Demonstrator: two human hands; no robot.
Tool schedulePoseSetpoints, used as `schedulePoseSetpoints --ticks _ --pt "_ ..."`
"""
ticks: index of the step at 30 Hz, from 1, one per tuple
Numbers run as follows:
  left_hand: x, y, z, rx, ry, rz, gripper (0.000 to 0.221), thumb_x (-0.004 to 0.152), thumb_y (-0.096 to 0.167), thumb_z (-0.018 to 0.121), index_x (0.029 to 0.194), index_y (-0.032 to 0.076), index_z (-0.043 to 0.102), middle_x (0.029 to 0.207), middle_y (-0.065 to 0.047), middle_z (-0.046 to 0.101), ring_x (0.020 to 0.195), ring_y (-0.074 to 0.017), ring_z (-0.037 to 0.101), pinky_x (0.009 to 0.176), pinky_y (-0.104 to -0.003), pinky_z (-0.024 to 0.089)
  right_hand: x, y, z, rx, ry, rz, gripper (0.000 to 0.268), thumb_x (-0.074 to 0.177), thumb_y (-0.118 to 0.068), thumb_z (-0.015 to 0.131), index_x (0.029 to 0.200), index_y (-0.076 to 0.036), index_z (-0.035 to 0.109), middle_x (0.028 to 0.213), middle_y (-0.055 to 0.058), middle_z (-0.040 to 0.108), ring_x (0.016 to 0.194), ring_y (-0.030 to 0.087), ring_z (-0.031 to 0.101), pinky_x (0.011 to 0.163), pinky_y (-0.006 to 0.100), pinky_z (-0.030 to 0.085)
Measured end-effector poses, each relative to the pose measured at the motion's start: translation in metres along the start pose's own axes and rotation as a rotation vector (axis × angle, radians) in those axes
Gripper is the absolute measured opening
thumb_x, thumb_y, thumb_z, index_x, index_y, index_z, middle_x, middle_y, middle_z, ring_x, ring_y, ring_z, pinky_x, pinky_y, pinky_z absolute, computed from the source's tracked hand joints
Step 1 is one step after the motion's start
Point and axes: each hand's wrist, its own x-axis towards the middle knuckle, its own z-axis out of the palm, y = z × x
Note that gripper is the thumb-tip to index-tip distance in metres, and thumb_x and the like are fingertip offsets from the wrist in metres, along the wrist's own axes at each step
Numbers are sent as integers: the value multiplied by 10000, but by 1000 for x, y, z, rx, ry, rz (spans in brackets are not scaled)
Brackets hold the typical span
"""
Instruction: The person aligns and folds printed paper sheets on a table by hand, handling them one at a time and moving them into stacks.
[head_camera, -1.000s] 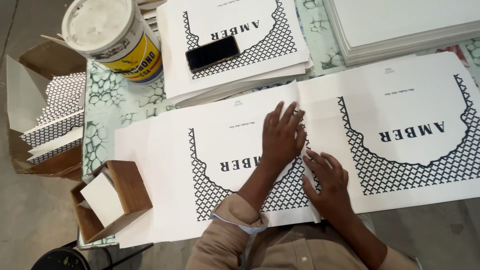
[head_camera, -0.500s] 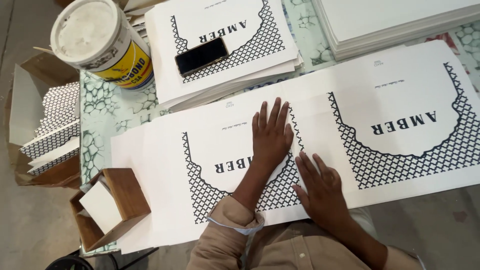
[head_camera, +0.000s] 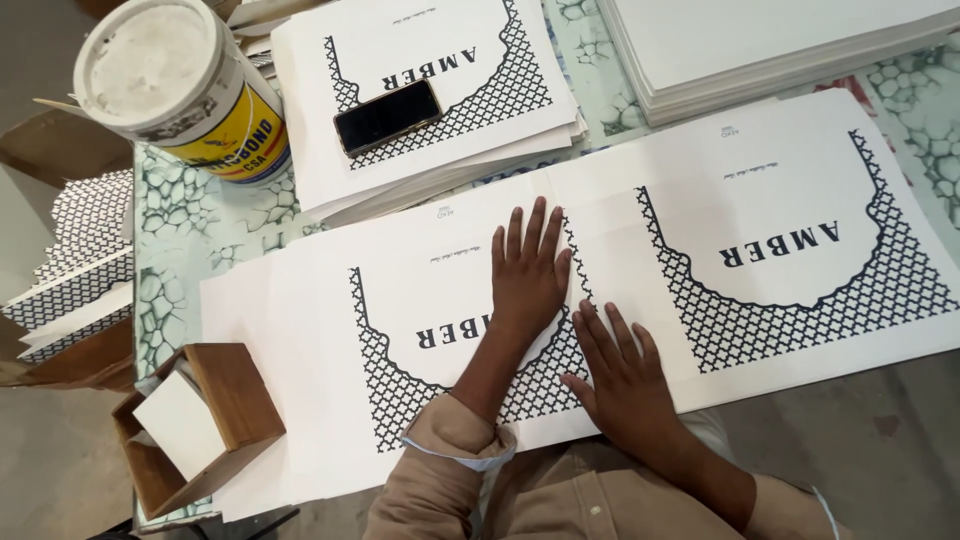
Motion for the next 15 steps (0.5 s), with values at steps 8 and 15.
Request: schedulePoseSetpoints --ticks 8,15 --pt "4 0 -24 -277 -35 41 643 1050 420 550 1593 124 374 1669 -103 339 1535 -299 322 1263 -550 196 -17 25 13 642 109 308 556 963 -119 590 1507 -79 485 1535 120 530 1458 307 468 1183 487 366" --pt "2 0 -17 -165 -75 155 541 1030 391 571 1539 242 463 1644 -57 394 1531 -301 341 1271 -552 193 -7 34 1 137 -45 120 562 906 -50 586 1461 -112 523 1560 92 493 1465 349 402 1140 498 379"
